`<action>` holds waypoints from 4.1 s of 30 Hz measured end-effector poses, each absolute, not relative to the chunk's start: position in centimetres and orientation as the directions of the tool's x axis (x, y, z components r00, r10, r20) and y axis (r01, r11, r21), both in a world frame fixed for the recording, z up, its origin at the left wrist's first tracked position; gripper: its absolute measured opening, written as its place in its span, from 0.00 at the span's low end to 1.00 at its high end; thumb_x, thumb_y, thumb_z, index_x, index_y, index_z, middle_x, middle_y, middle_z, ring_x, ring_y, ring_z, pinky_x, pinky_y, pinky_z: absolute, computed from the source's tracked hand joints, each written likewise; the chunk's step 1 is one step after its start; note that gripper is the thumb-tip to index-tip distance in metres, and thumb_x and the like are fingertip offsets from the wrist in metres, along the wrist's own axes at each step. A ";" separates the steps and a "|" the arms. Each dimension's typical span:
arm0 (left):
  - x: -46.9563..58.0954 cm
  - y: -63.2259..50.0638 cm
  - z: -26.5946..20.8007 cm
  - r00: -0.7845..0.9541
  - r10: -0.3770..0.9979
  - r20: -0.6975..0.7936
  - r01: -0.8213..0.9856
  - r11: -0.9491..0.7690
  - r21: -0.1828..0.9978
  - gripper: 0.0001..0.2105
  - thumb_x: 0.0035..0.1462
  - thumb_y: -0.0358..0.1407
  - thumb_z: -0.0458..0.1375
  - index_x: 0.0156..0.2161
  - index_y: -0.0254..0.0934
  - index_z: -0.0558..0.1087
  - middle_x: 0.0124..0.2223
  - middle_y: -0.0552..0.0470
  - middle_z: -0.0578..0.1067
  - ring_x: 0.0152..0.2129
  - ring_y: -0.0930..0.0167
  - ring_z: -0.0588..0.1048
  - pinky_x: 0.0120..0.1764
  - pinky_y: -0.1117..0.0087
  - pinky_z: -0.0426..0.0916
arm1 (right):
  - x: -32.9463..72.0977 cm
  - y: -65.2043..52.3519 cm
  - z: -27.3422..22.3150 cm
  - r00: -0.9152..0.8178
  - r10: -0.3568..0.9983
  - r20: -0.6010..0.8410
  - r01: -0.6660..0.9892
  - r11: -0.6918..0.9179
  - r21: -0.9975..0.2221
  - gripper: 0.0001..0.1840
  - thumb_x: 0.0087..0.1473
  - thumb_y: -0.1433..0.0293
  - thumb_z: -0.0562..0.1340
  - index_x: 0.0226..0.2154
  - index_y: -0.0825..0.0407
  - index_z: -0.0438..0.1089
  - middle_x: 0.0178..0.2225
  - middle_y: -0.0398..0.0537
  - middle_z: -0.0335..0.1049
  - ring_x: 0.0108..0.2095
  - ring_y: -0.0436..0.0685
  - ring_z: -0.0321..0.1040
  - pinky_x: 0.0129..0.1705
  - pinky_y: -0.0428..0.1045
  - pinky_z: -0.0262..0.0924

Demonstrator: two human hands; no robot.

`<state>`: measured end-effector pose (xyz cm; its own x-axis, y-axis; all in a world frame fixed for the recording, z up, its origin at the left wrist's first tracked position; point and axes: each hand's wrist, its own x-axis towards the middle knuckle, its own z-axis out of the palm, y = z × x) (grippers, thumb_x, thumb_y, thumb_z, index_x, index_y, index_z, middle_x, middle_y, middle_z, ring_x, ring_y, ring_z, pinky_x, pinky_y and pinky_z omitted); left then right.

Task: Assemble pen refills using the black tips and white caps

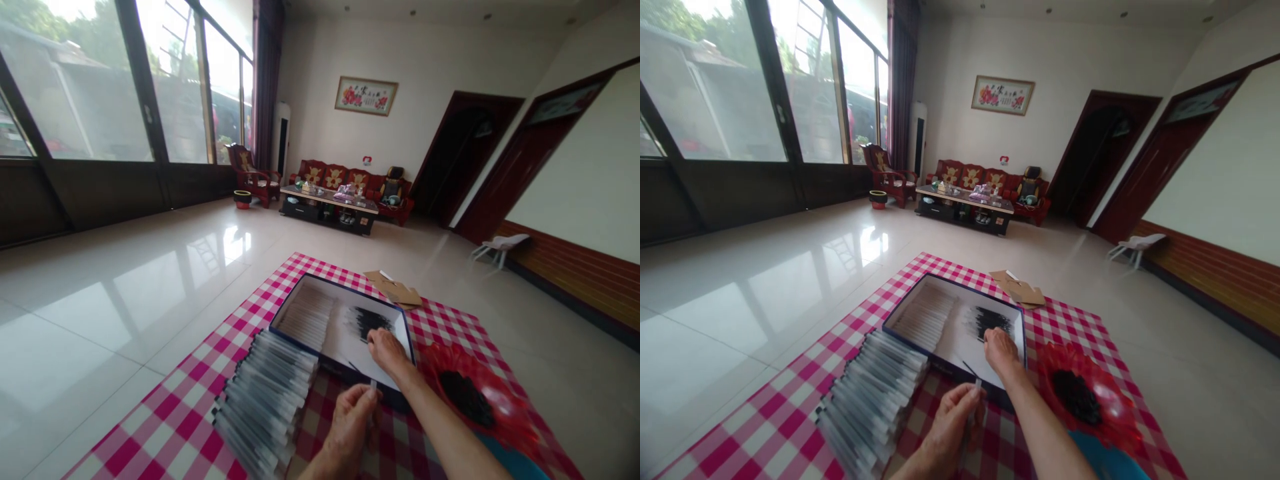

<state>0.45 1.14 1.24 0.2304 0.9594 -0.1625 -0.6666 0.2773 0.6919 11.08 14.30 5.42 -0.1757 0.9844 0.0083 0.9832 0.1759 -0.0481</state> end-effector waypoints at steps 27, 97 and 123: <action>1.1 -0.9 1.1 0.393 0.899 0.191 -0.422 -0.008 0.907 0.24 0.54 0.49 0.58 0.49 0.32 0.73 0.18 0.60 0.62 0.14 0.79 0.57 0.19 0.77 0.52 | 16.1 -2.6 7.5 0.513 0.841 0.172 -0.081 0.247 -0.966 0.31 0.45 0.62 0.68 0.52 0.49 0.62 0.37 0.44 0.71 0.33 0.52 0.71 0.33 0.45 0.67; 0.8 -1.1 1.6 0.389 0.901 0.190 -0.310 -0.066 0.948 0.25 0.53 0.52 0.57 0.46 0.31 0.74 0.18 0.59 0.64 0.14 0.79 0.58 0.18 0.77 0.53 | 21.7 -1.1 8.8 0.199 0.943 0.268 0.517 0.131 -0.846 0.18 0.50 0.58 0.61 0.38 0.53 0.74 0.35 0.50 0.77 0.35 0.59 0.73 0.36 0.50 0.67; 0.7 -1.6 1.8 0.393 0.861 0.322 -0.272 -0.225 0.936 0.18 0.57 0.46 0.57 0.44 0.33 0.77 0.22 0.53 0.69 0.20 0.75 0.63 0.25 0.75 0.59 | 16.3 -5.1 7.6 0.100 0.959 0.265 0.406 0.204 -0.891 0.10 0.51 0.63 0.63 0.35 0.50 0.75 0.34 0.48 0.76 0.37 0.59 0.72 0.39 0.49 0.68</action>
<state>0.67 -1.62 1.75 0.3931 0.8614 0.3215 -0.2720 -0.2251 0.9356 16.26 -5.14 7.64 0.1001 0.9590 0.2651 0.4065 0.2038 -0.8907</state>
